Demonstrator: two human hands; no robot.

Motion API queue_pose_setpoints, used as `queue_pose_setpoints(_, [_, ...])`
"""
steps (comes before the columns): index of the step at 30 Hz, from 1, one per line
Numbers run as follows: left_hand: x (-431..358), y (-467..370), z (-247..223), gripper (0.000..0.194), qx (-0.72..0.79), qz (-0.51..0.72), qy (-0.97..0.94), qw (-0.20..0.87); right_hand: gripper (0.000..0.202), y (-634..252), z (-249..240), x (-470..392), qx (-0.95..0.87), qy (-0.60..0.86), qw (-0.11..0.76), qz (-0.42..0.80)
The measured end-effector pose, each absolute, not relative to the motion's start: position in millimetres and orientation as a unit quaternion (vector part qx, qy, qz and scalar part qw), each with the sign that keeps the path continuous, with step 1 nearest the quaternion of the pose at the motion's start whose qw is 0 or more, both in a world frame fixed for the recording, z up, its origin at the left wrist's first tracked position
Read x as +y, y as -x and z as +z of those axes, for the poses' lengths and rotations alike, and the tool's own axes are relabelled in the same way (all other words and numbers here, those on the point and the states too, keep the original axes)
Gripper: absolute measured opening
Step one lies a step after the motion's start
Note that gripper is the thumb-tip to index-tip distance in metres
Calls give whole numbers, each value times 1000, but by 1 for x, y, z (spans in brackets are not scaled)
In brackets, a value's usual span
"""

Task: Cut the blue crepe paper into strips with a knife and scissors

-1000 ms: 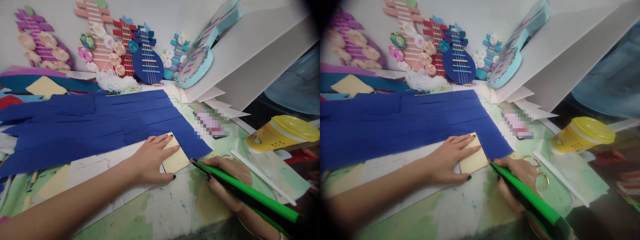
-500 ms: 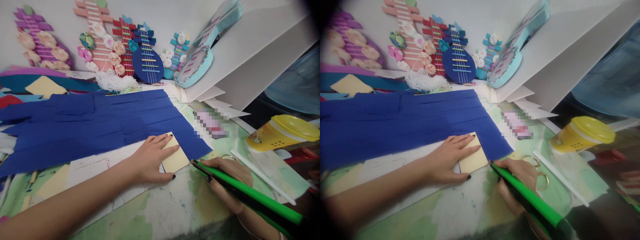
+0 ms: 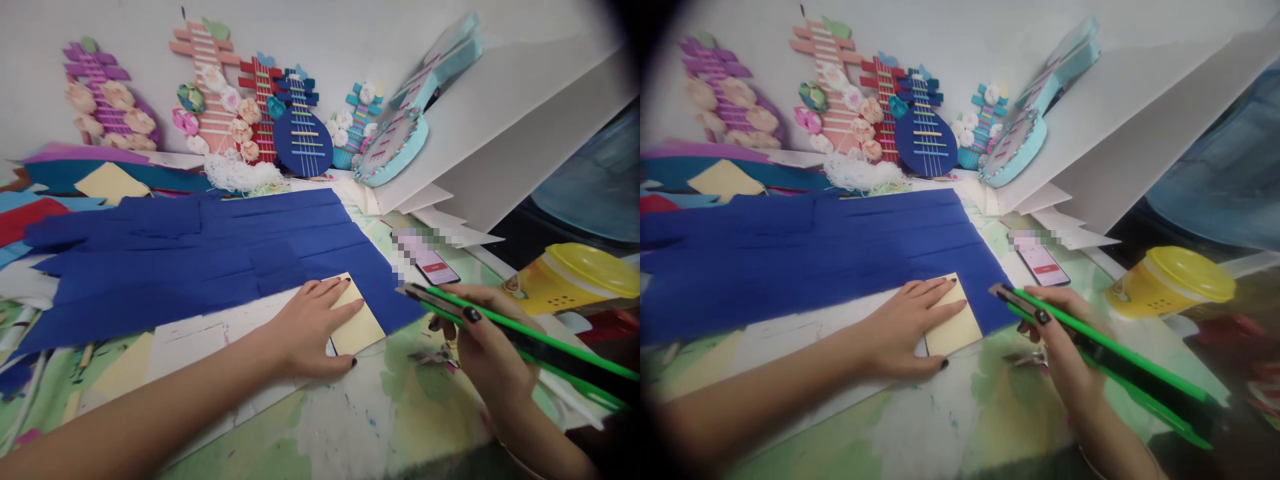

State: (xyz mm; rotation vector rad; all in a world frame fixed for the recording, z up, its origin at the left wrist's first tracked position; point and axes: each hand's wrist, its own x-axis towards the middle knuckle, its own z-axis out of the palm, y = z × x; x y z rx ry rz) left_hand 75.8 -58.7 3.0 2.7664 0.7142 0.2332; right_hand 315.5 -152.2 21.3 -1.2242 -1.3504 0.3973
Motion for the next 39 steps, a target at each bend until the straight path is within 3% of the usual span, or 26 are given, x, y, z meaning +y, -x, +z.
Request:
queue_pose_setpoints(3, [-62,-77,2,79,250,86,-956,126,21,-311,41,-119,-543,491,613,298])
queue_pose_setpoints(7, [-68,-79,1,79,264,80,-953,123,34,-305,55,-72,-589,462,524,406])
queue_pose_setpoints(11, [-73,-80,-1,77,269,69,-952,131,36,-291,40,-36,-588,406,474,515])
queue_pose_setpoints(15, [-75,-79,-4,76,277,69,-946,152,30,-276,17,-20,-511,400,479,591])
queue_pose_setpoints(22, [-75,-79,-2,74,278,80,-942,173,17,-269,3,-19,-476,421,468,614])
queue_pose_setpoints(39, [-75,-83,-6,77,279,85,-939,182,17,-268,3,-19,-514,454,447,574])
